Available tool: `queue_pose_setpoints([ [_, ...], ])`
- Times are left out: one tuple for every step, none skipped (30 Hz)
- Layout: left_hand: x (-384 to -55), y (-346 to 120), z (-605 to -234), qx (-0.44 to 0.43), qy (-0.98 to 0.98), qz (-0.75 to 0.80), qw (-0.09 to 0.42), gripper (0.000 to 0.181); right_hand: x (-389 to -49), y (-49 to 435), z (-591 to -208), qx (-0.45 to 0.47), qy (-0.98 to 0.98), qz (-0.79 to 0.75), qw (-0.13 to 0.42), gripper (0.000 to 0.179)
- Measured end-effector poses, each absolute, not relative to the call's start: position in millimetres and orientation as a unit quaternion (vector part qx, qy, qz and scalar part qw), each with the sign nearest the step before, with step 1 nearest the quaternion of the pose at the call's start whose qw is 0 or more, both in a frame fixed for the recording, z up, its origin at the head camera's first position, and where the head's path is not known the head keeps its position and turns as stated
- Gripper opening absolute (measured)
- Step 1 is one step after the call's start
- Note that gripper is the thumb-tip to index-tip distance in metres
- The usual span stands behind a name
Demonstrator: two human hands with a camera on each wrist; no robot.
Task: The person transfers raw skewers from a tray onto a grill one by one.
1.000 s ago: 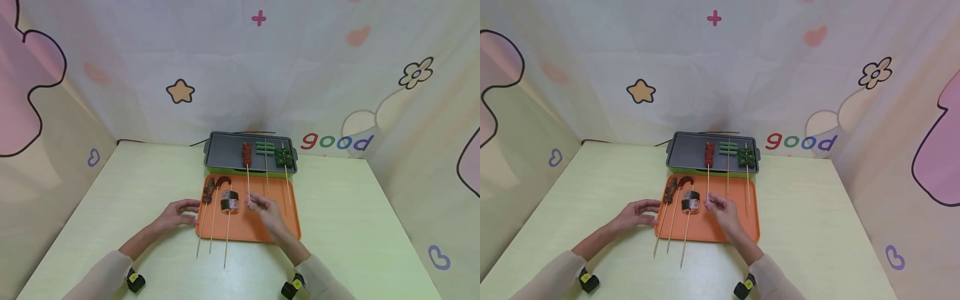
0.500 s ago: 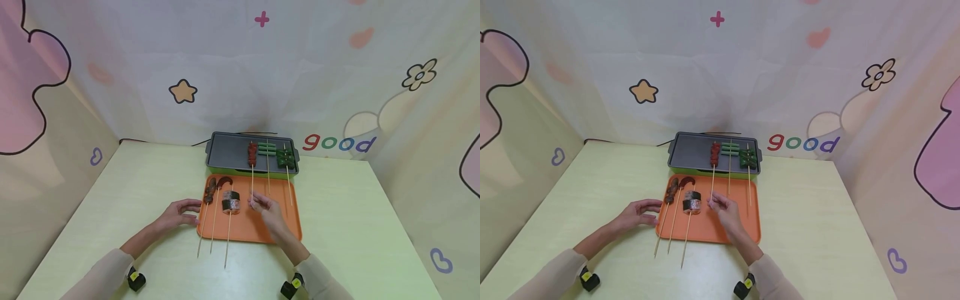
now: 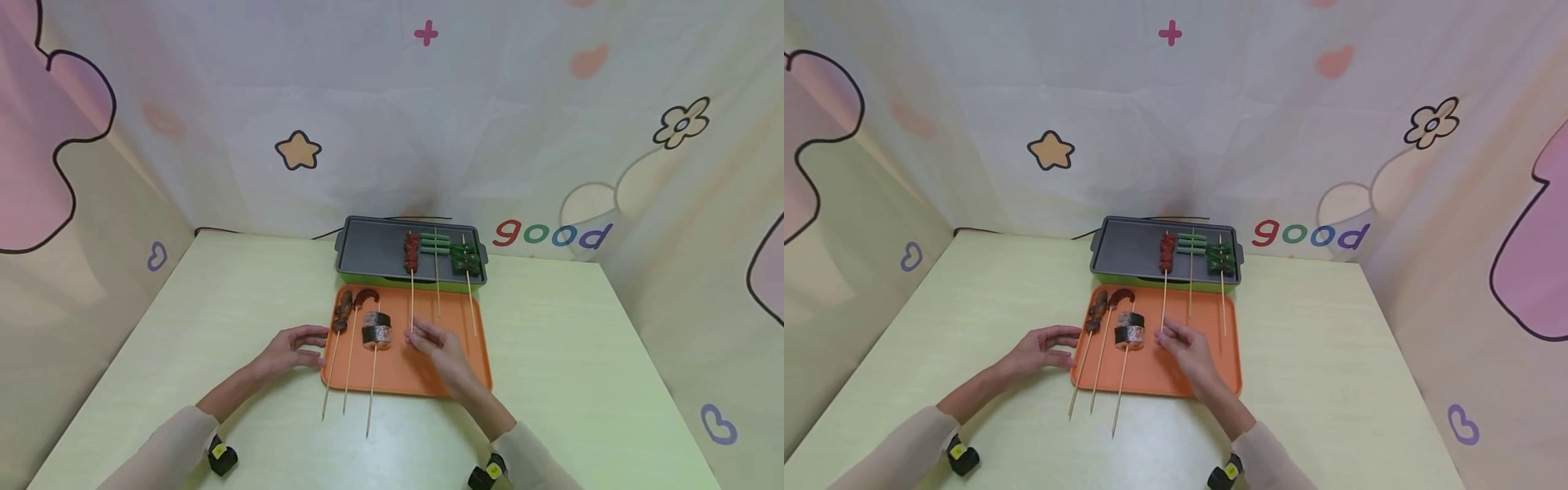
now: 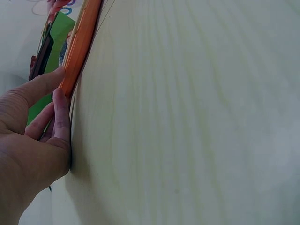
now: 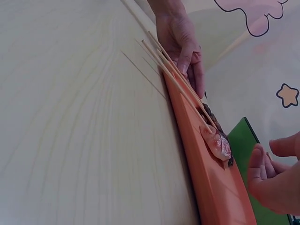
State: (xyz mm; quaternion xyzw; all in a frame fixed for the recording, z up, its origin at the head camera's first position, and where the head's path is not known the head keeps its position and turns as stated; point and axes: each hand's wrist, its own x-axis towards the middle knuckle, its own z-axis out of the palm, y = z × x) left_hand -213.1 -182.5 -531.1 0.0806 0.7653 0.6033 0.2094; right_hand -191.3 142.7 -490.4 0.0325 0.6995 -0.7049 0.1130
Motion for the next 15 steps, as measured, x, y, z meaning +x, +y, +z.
queue_pose_setpoints([
  [-213,-182,-531,0.081,0.766,0.603,0.209,0.06,-190,145,-490,0.028,0.704,-0.7,0.118,0.044],
  [-213,-182,-531,0.081,0.766,0.603,0.209,0.06,-188,148,-489,0.022,0.708,-0.695,0.123,0.043],
  [-213,-182,-531,0.081,0.765,0.603,0.209,0.06,-187,151,-488,0.017,0.712,-0.691,0.129,0.042],
  [-213,-183,-531,0.082,0.765,0.603,0.209,0.06,-185,154,-487,0.011,0.717,-0.684,0.135,0.042],
  [-213,-183,-531,0.081,0.765,0.604,0.21,0.06,-183,157,-486,0.004,0.723,-0.676,0.142,0.042],
  [-213,-183,-531,0.081,0.765,0.604,0.209,0.06,-181,162,-485,-0.007,0.728,-0.669,0.149,0.042],
  [-213,-183,-531,0.081,0.764,0.605,0.209,0.06,-180,166,-484,-0.017,0.736,-0.657,0.16,0.043],
  [-213,-183,-531,0.082,0.763,0.606,0.209,0.06,-178,171,-483,-0.027,0.744,-0.645,0.171,0.044],
  [-213,-183,-531,0.082,0.763,0.607,0.208,0.06,-177,177,-482,-0.04,0.753,-0.631,0.184,0.046],
  [-213,-183,-532,0.083,0.763,0.607,0.207,0.06,-175,183,-481,-0.053,0.76,-0.616,0.198,0.048],
  [-213,-183,-532,0.083,0.762,0.608,0.207,0.06,-174,190,-479,-0.065,0.766,-0.603,0.213,0.05],
  [-214,-183,-532,0.084,0.761,0.609,0.206,0.06,-173,197,-478,-0.079,0.77,-0.591,0.228,0.052],
  [-214,-183,-532,0.085,0.762,0.609,0.205,0.06,-172,204,-478,-0.086,0.773,-0.579,0.243,0.053],
  [-214,-183,-532,0.086,0.762,0.608,0.205,0.06,-171,211,-477,-0.094,0.772,-0.573,0.257,0.054],
  [-214,-183,-533,0.087,0.762,0.608,0.204,0.06,-170,218,-476,-0.102,0.772,-0.567,0.268,0.054],
])
